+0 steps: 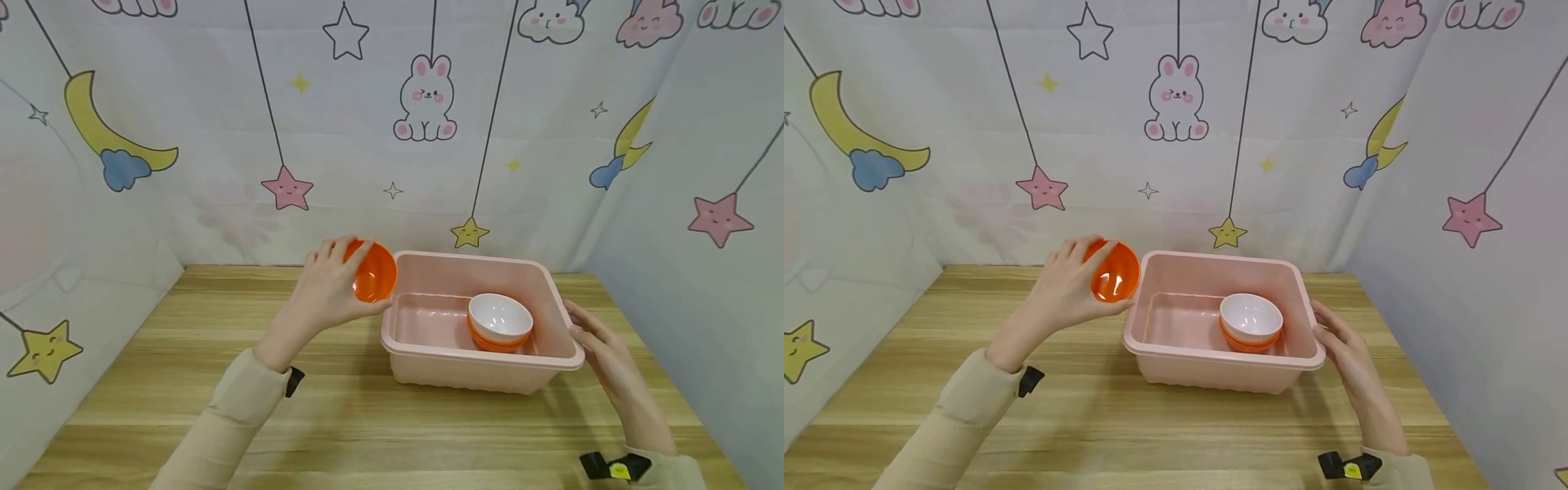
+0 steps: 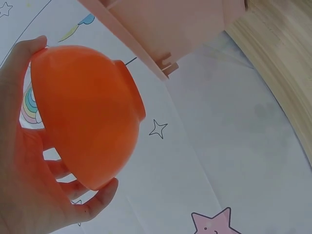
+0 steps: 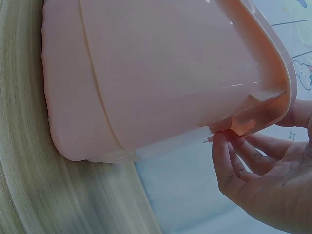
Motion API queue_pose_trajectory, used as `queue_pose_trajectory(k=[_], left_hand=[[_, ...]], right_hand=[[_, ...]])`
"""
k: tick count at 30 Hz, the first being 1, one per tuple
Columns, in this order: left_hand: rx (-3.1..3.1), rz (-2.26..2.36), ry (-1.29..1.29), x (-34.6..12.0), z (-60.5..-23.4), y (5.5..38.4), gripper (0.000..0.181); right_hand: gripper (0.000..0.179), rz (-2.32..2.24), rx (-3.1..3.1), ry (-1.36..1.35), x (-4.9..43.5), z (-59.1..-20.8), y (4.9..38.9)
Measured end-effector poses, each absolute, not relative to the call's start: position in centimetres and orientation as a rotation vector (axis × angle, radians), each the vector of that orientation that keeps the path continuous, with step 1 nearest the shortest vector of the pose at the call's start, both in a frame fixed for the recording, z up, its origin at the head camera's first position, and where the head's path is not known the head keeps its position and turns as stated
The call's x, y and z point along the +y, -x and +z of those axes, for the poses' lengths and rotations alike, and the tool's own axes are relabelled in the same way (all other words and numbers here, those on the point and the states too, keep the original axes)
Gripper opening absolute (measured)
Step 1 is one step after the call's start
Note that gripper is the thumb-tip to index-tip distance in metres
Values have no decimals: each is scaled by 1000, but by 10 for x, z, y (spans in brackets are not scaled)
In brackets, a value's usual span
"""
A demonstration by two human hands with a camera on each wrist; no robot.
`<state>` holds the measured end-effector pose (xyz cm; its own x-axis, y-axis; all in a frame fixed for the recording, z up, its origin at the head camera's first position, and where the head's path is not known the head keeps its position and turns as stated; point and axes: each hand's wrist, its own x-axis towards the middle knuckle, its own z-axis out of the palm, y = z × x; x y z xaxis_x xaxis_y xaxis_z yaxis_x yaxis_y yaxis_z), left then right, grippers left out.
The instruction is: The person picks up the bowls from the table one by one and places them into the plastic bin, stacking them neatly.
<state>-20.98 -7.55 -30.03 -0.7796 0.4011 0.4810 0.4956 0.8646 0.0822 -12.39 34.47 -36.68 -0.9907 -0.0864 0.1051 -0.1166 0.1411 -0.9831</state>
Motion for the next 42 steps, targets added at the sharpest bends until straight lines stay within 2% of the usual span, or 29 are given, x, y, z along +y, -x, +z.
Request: queue_pose_trajectory(k=[21,42], left_hand=[[-2580,-321,808,-50,-286,231,86],[-2618,-231,942,-14,-273,248,89]], right_hand=[[53,2014,-2383,-143,346,-366,124],[53,2034,-2329,-202,346,-368,125]])
